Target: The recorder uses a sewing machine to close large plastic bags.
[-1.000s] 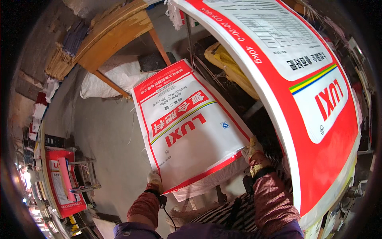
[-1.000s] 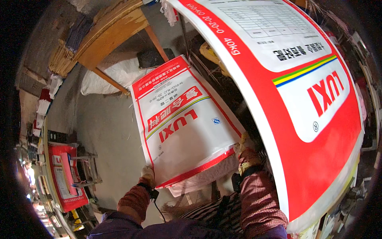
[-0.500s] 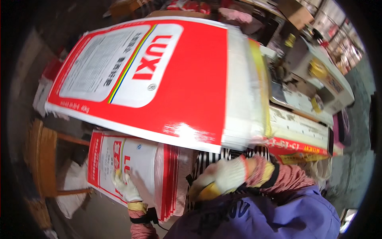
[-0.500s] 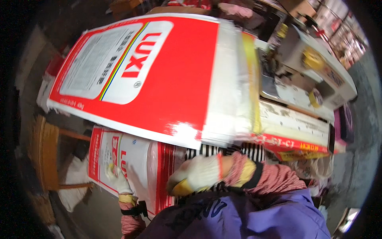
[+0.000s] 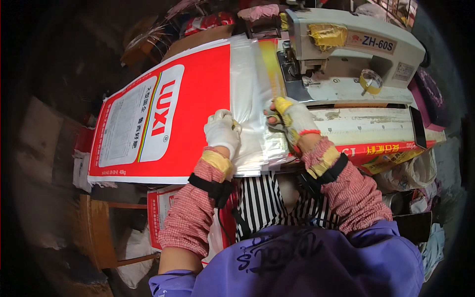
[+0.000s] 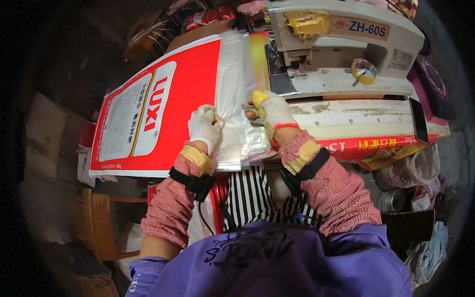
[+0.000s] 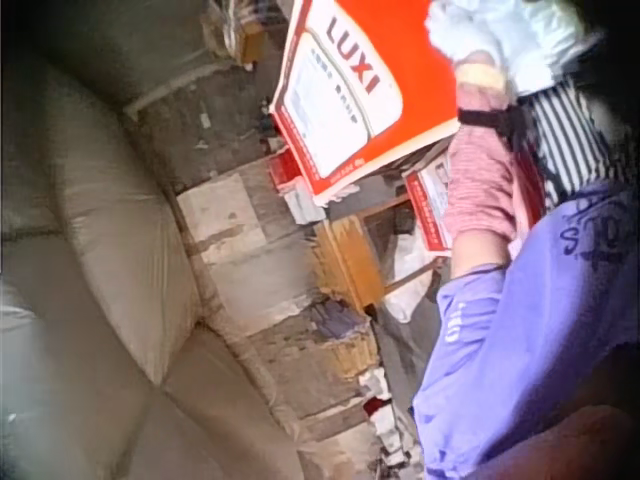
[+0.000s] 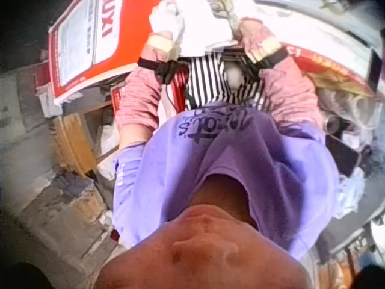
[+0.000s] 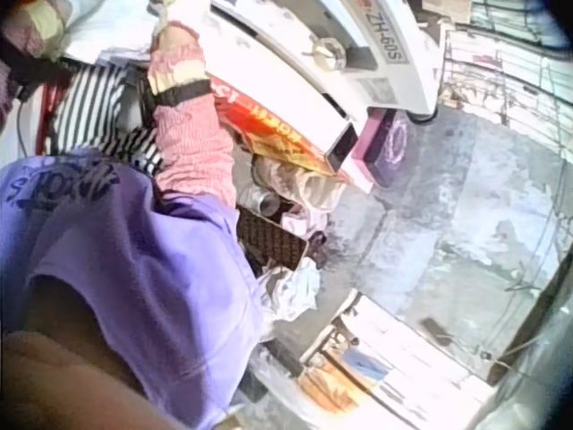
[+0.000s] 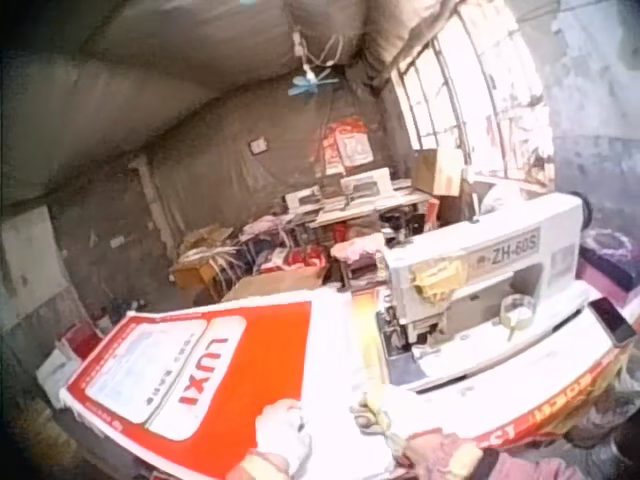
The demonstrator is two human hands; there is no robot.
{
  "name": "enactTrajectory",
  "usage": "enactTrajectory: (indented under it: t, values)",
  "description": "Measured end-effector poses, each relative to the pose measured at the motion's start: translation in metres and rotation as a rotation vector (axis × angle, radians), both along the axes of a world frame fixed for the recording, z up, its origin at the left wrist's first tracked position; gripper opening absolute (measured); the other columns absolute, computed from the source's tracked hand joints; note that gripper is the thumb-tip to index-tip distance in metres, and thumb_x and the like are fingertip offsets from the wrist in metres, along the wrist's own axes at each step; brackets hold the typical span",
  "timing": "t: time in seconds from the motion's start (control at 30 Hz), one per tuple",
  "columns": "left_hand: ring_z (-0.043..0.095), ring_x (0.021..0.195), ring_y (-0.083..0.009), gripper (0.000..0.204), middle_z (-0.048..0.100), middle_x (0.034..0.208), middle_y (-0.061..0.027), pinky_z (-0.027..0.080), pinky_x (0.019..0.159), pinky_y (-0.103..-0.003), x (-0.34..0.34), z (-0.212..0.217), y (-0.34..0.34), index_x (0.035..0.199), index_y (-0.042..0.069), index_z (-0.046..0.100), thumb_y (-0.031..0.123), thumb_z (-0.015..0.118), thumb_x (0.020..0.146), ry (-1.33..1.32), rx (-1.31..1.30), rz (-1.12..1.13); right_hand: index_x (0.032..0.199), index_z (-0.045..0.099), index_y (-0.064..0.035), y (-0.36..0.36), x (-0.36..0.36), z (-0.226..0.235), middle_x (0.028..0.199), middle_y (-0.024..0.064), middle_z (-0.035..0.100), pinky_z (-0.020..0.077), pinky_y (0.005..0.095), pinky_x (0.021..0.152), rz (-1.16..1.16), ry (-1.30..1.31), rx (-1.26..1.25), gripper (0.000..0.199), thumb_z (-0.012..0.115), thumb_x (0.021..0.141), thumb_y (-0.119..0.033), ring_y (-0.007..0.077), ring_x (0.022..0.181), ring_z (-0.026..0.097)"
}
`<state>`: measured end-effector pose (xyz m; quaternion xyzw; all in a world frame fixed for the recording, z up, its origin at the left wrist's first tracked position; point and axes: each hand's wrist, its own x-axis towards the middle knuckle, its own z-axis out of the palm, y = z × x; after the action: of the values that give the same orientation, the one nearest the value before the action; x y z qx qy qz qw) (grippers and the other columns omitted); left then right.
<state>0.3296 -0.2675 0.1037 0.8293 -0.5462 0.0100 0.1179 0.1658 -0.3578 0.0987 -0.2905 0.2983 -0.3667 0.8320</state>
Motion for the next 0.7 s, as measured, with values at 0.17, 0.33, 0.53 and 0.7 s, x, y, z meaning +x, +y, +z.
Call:
enactTrajectory:
  t: [0.17,0.33,0.53,0.7]
  values:
    - [0.055,0.087,-0.0242,0.024,0.057,0.094,-0.0114,0.044,0.080,-0.032,0.039,-0.024,-0.005,0.092,0.001,0.059,0.016,0.061,0.074,0.491,-0.216,0.010,0.079,0.059,-0.0030,-0.033,0.051,-0.019,0.066,0.0058,0.060,0.0424,0.0255,0.043,0.244,0.577,-0.396,0.027,0.056,0.083,-0.029,0.0127,0.051,0.055]
    - [0.057,0.077,-0.0174,0.024,0.057,0.085,-0.0091,0.046,0.071,-0.027,0.045,-0.009,0.001,0.091,-0.002,0.058,0.019,0.059,0.080,0.789,-0.228,-0.002,0.080,0.061,-0.0037,-0.011,0.060,0.029,0.066,0.0085,0.060,0.0447,0.0311,0.051,0.828,0.981,-1.101,0.032,0.058,0.080,-0.036,0.0181,0.055,0.057]
    - [0.057,0.079,-0.0148,0.026,0.059,0.083,-0.0084,0.047,0.075,-0.028,0.046,0.035,0.001,0.089,-0.001,0.056,0.025,0.056,0.085,1.482,0.029,-0.049,0.087,0.063,-0.0055,0.016,0.071,0.026,0.078,0.0167,0.062,0.0465,0.0371,0.065,0.494,0.816,-1.152,0.041,0.060,0.071,-0.044,0.0295,0.075,0.060]
    - [0.054,0.069,-0.0146,0.013,0.057,0.077,-0.0069,0.044,0.067,-0.026,0.096,0.061,0.017,0.084,0.000,0.057,0.013,0.054,0.085,1.191,-0.379,-0.366,0.085,0.063,-0.0041,0.004,0.036,0.023,0.084,0.0158,0.063,0.0463,0.0388,0.069,0.556,1.049,-1.140,0.033,0.056,0.075,-0.035,0.0311,0.077,0.060]
